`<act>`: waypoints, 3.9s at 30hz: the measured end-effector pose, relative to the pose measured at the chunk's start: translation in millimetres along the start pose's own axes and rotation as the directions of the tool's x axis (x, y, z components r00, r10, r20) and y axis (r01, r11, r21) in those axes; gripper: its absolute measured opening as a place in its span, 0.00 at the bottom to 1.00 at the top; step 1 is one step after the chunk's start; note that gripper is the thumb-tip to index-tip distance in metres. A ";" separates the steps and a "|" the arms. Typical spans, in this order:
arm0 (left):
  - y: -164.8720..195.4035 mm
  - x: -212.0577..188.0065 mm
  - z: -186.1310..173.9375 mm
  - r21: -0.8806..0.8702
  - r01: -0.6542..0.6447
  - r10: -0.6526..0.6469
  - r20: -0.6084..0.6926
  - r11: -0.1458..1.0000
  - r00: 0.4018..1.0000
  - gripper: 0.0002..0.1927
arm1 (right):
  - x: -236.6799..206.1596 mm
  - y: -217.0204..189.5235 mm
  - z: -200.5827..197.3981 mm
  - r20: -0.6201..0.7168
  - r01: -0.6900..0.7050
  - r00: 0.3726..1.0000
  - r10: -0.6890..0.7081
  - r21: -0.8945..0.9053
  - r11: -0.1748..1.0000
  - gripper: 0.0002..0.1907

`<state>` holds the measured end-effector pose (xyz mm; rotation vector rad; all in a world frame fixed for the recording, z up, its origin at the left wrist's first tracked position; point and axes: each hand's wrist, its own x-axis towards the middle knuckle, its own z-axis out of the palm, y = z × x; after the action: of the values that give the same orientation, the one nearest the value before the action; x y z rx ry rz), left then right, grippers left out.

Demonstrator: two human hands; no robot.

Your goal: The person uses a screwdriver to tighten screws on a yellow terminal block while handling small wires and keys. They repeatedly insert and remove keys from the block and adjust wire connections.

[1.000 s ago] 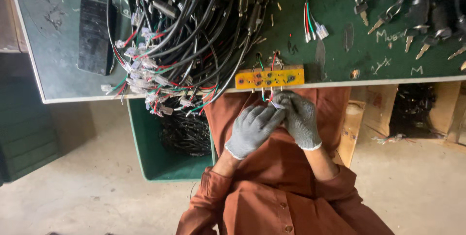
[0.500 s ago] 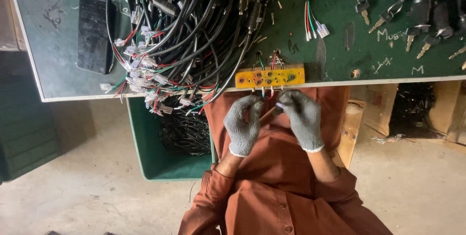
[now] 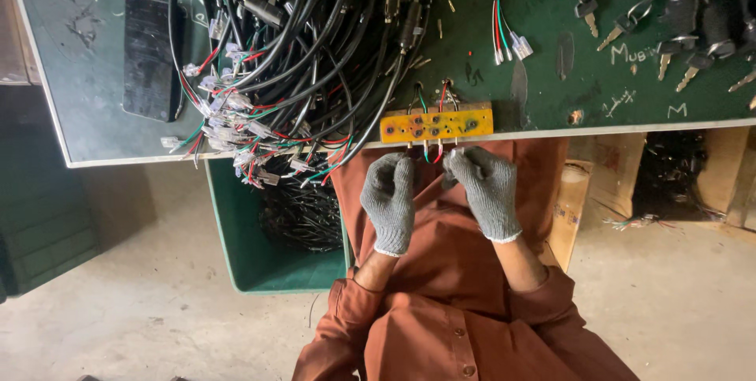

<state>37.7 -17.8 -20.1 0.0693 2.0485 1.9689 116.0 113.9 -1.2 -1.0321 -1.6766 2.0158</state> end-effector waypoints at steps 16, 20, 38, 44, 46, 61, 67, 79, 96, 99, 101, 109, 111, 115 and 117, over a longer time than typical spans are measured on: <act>11.1 -3.8 13.2 -0.276 0.216 -0.160 0.209 0.937 0.965 0.11 | 7.5 -4.5 14.6 -0.085 -0.144 0.981 0.174 0.280 0.949 0.15; 15.6 17.6 3.5 0.037 -0.092 0.084 0.179 0.995 0.980 0.09 | 9.9 -5.4 11.1 -0.079 -0.206 0.970 0.231 0.240 0.949 0.16; 9.7 34.0 -16.4 0.186 -0.167 0.104 0.305 0.968 0.947 0.14 | 8.7 -6.5 6.9 0.003 -0.178 0.984 0.181 0.183 0.967 0.17; 4.8 32.7 -10.5 0.076 -0.038 0.015 0.278 0.996 0.961 0.13 | 10.5 11.4 2.2 0.008 -0.207 0.977 0.211 0.227 0.951 0.18; 6.2 32.8 -7.6 0.029 0.013 -0.021 0.279 0.999 0.960 0.13 | 9.0 15.6 -2.7 0.021 -0.240 0.970 0.241 0.207 0.948 0.18; 22.6 18.7 12.5 -0.267 0.222 -0.169 0.208 0.938 0.963 0.07 | 50.1 27.8 -64.1 0.307 0.267 0.943 0.132 -0.930 0.254 0.16; 14.5 19.7 9.8 -0.132 0.184 -0.158 0.188 0.974 0.970 0.08 | 29.6 -24.3 -152.5 0.402 0.489 0.861 -0.312 -0.822 0.293 0.14; 41.2 4.8 -22.3 0.178 -0.846 0.539 0.701 0.502 0.467 0.19 | -16.2 -29.8 -58.5 0.728 0.242 0.611 0.312 -0.546 0.802 0.09; 47.1 14.3 7.7 0.300 -0.552 0.335 0.545 0.778 0.768 0.09 | -25.1 -47.7 -28.2 0.272 0.526 0.848 -0.454 -0.535 0.661 0.04; 45.5 19.4 4.8 0.319 -0.572 0.327 0.573 0.756 0.752 0.09 | -23.9 -44.8 -37.4 0.303 0.567 0.814 -0.496 -0.599 0.565 0.04; 40.9 23.5 2.1 0.385 -0.642 0.349 0.599 0.664 0.720 0.14 | -22.0 -46.0 -43.0 0.416 0.615 0.779 -0.469 -0.655 0.440 0.08; 26.2 13.7 -9.3 0.439 -0.842 0.363 0.764 0.313 0.533 0.12 | -15.9 -41.6 -39.2 0.614 0.638 0.744 -0.263 -0.536 0.552 0.04; 26.0 15.7 -12.8 0.415 -0.888 0.459 0.761 0.199 0.459 0.19 | -13.9 -38.3 -36.2 0.622 0.688 0.707 -0.337 -0.494 0.531 0.05; 38.5 24.2 -8.7 0.445 -0.774 0.197 0.796 0.451 0.573 0.17 | -9.6 -24.1 -24.1 0.448 0.453 0.856 -0.258 -0.409 0.792 0.06; 57.3 22.5 -6.2 0.431 -0.849 0.298 0.804 0.305 0.515 0.26 | -5.5 -22.1 -32.6 0.498 0.341 0.864 -0.071 -0.475 0.811 0.06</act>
<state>5.0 -14.9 32.4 1.7269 2.3747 0.7366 138.2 139.2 19.8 -0.4676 -2.6053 1.7443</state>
